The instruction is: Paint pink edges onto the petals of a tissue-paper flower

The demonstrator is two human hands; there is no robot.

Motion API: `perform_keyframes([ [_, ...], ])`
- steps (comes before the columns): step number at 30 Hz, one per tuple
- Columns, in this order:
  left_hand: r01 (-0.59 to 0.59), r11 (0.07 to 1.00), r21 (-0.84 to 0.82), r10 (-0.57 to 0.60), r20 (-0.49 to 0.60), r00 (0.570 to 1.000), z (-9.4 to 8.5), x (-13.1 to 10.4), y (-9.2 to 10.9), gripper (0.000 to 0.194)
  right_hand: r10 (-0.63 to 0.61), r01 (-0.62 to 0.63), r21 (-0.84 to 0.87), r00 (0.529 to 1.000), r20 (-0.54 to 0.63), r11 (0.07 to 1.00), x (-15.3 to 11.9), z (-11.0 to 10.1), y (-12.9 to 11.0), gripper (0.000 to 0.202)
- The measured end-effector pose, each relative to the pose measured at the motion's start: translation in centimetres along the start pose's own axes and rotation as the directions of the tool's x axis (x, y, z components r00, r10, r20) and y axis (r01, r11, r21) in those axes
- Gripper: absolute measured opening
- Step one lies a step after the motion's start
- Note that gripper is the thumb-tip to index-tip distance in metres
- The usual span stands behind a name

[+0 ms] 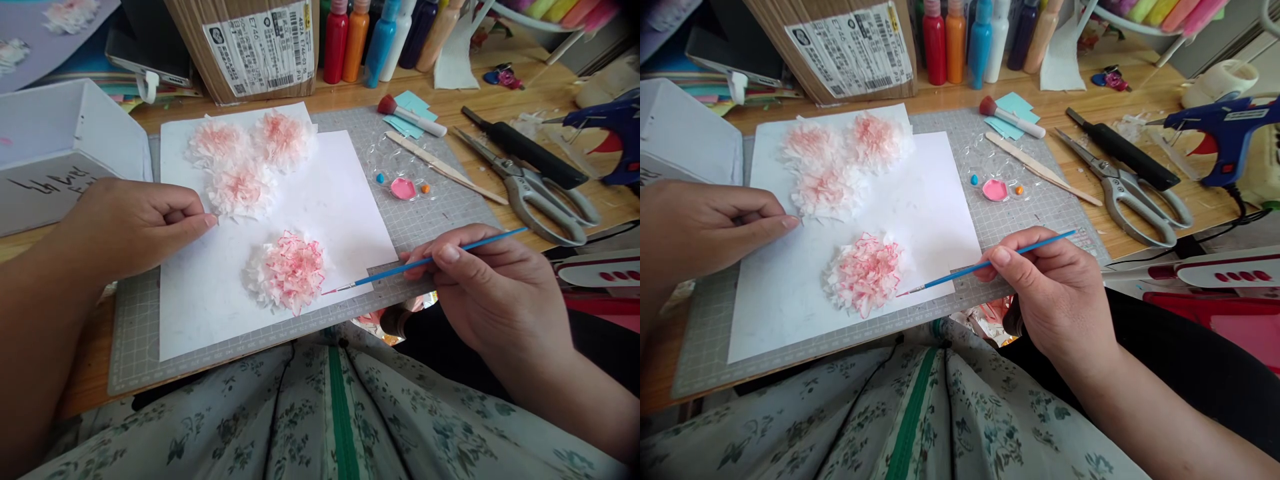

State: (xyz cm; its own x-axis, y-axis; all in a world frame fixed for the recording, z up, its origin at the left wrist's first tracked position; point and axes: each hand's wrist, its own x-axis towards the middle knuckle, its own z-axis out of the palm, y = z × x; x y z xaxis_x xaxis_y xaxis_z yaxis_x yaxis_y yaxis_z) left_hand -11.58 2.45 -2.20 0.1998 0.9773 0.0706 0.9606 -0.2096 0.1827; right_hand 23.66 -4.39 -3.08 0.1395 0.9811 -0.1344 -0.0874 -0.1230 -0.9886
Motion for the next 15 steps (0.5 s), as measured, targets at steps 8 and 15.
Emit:
perform_keyframes([
  [8, 0.011, 1.000, -0.001, -0.011, -0.001, 1.000, -0.11, -0.03, 0.14, 0.044, 0.005, -0.006, 0.015, 0.999, 0.048, 1.000, 0.01, -0.08, 0.17, 0.016],
  [15, 0.014, 1.000, 0.004, -0.014, 0.003, 1.000, 0.00, 0.07, 0.14, 0.044, 0.017, -0.016, -0.013, 0.997, 0.071, 1.000, -0.31, -0.01, 0.14, 0.016],
])
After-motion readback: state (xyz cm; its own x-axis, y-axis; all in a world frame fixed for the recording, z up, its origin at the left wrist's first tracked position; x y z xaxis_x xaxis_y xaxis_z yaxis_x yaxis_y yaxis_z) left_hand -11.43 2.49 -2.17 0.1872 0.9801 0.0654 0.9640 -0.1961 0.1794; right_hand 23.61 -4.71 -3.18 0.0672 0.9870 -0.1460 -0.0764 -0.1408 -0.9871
